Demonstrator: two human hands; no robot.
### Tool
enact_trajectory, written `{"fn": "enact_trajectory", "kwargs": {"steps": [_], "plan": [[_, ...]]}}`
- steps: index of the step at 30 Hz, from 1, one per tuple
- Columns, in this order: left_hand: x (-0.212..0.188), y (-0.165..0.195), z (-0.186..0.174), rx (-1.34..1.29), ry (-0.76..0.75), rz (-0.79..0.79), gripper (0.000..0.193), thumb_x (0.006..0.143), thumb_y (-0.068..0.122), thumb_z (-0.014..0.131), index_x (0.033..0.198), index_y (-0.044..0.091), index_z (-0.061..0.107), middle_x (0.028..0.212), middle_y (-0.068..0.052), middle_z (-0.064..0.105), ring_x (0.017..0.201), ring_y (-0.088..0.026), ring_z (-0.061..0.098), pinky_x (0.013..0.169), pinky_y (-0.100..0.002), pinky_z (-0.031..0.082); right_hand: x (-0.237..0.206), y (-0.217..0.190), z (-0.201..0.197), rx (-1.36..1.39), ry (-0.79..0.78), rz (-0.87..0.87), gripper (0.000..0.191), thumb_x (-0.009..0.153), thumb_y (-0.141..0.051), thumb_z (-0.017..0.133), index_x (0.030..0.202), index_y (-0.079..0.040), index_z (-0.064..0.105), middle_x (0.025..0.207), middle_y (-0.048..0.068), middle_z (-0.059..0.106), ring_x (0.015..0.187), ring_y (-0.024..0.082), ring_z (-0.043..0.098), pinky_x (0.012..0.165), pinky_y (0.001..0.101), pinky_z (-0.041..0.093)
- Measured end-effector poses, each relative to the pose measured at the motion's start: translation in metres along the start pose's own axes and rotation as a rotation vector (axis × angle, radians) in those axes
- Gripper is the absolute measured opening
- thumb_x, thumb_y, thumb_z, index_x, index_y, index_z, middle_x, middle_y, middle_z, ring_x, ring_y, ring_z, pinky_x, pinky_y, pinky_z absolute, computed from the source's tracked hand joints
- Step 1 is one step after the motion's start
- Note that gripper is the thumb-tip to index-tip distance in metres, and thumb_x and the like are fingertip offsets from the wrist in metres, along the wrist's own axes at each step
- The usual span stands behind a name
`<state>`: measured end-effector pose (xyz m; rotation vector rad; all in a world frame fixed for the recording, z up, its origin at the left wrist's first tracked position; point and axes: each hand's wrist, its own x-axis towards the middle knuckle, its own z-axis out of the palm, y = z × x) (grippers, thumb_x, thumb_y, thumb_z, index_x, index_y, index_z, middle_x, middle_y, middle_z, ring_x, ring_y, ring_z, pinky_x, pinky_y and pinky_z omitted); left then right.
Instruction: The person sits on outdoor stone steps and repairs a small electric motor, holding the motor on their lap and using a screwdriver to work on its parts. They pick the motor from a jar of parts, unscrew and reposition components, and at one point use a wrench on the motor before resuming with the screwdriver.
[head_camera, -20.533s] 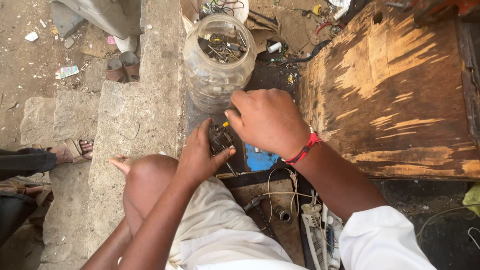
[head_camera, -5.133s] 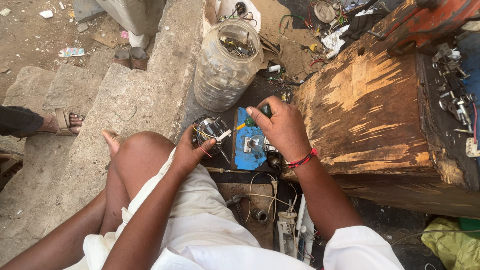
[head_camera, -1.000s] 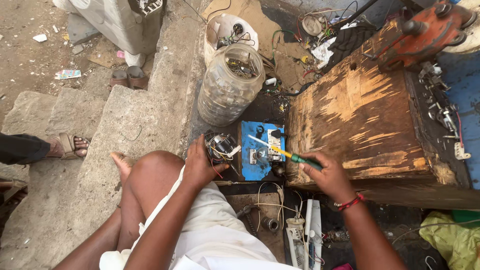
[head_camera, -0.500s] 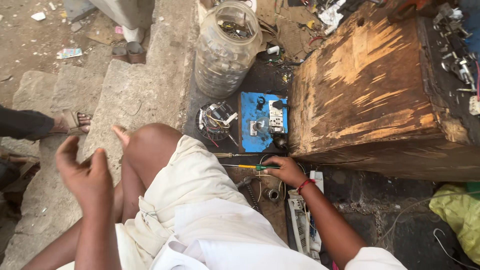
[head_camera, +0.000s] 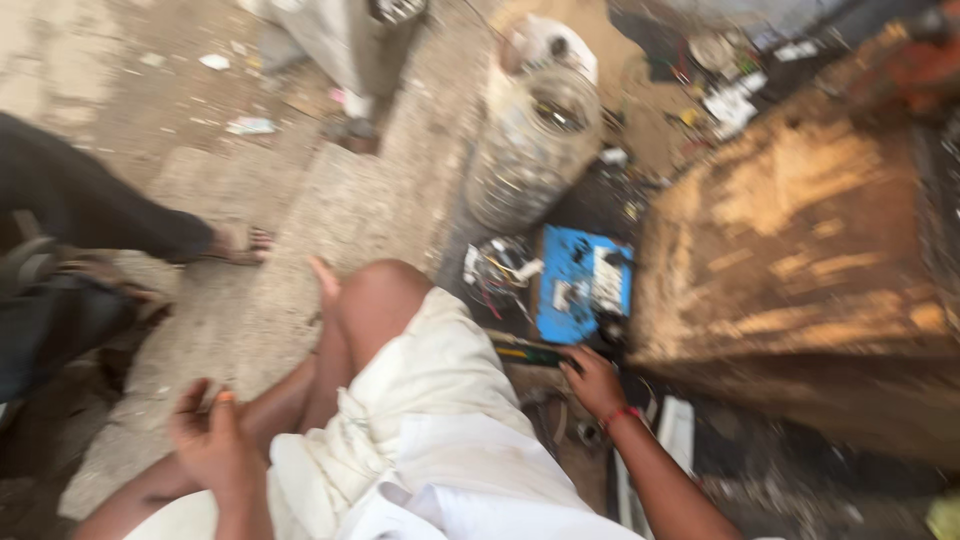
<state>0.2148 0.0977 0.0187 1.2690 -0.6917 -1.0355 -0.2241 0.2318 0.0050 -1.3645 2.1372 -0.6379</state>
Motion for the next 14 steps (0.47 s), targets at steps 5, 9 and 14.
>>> {"fn": "enact_trajectory", "kwargs": {"steps": [5,9,14], "plan": [[0.023,0.015,-0.024,-0.083,0.107,-0.177,0.034,0.094,0.006,0.068,0.126,0.003,0.058,0.117,-0.004,0.065,0.091,-0.011,0.062,0.074,-0.023,0.051,0.012,-0.034,0.026,0.039,0.244,-0.224,0.020,0.089,-0.016,0.071,0.106,-0.007,0.077,0.100,0.011,0.079,0.091,0.020,0.077,0.082,0.0330,0.058],[0.032,0.024,-0.056,-0.176,0.152,-0.343,0.038,0.095,0.012,0.063,0.132,0.005,0.055,0.124,-0.012,0.067,0.098,-0.020,0.067,0.077,-0.033,0.055,0.050,-0.058,0.036,0.425,0.220,-0.217,0.022,0.090,-0.005,0.070,0.111,-0.005,0.076,0.091,0.012,0.081,0.077,0.016,0.077,0.074,0.0314,0.061],[0.046,0.003,-0.086,-0.393,0.072,-0.467,0.048,0.092,0.020,0.063,0.137,0.011,0.051,0.128,-0.017,0.068,0.101,-0.031,0.068,0.076,-0.048,0.056,0.086,-0.097,0.055,0.496,0.193,-0.385,0.025,0.092,-0.001,0.068,0.116,-0.005,0.074,0.091,0.014,0.081,0.071,0.017,0.077,0.069,0.0306,0.062]]}}
